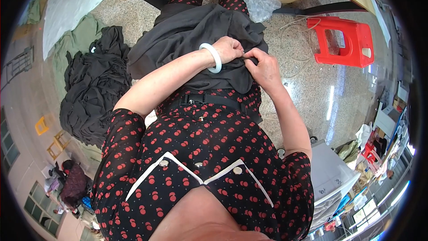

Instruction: Inspecting and organizing pairs of black trousers in a garment factory.

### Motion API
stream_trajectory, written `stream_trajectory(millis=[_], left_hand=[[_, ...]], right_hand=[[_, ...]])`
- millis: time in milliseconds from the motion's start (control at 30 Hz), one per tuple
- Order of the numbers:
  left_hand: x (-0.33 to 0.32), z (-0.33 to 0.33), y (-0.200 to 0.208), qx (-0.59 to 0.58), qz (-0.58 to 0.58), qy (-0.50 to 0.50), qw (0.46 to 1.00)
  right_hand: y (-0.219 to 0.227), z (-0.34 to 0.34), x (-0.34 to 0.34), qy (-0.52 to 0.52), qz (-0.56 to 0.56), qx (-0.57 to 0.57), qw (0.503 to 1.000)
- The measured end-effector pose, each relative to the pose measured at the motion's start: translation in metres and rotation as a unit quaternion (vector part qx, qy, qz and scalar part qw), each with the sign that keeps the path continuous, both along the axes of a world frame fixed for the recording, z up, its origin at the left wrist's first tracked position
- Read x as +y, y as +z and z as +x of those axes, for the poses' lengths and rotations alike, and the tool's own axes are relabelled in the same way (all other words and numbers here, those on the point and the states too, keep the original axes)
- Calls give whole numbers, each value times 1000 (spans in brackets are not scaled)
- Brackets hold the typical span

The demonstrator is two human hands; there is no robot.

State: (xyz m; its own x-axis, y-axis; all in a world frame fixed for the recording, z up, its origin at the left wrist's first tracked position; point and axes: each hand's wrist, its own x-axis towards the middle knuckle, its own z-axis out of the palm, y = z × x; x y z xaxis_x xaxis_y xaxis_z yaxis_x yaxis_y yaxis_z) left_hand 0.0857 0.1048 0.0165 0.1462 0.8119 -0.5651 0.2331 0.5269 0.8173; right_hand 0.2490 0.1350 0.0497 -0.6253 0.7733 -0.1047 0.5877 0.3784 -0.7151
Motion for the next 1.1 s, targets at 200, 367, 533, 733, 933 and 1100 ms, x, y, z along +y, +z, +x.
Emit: stream_trajectory(millis=[200, 367, 533, 733, 933, 1100], left_hand=[[-2, -1, 0, 22, 25, 0, 999], [-9, 5, 3, 121, 114, -10, 986], [-13, 9, 20, 162, 157, -55, 973], [-23, 21, 14, 223, 225, -21, 948], [-27, 24, 9, 235, 250, 8, 939], [-27, 21, 9, 215, 255, 1, 943]], right_hand=[[7, -5, -4, 26, 65, -40, 997], [7, -5, -6, 49, 118, -90, 988], [6, 0, -4, 52, 122, -83, 988], [5, -2, -5, 46, 95, -64, 992], [0, 0, -10, 30, 79, -66, 994], [0, -1, -16, 42, 99, -86, 991]])
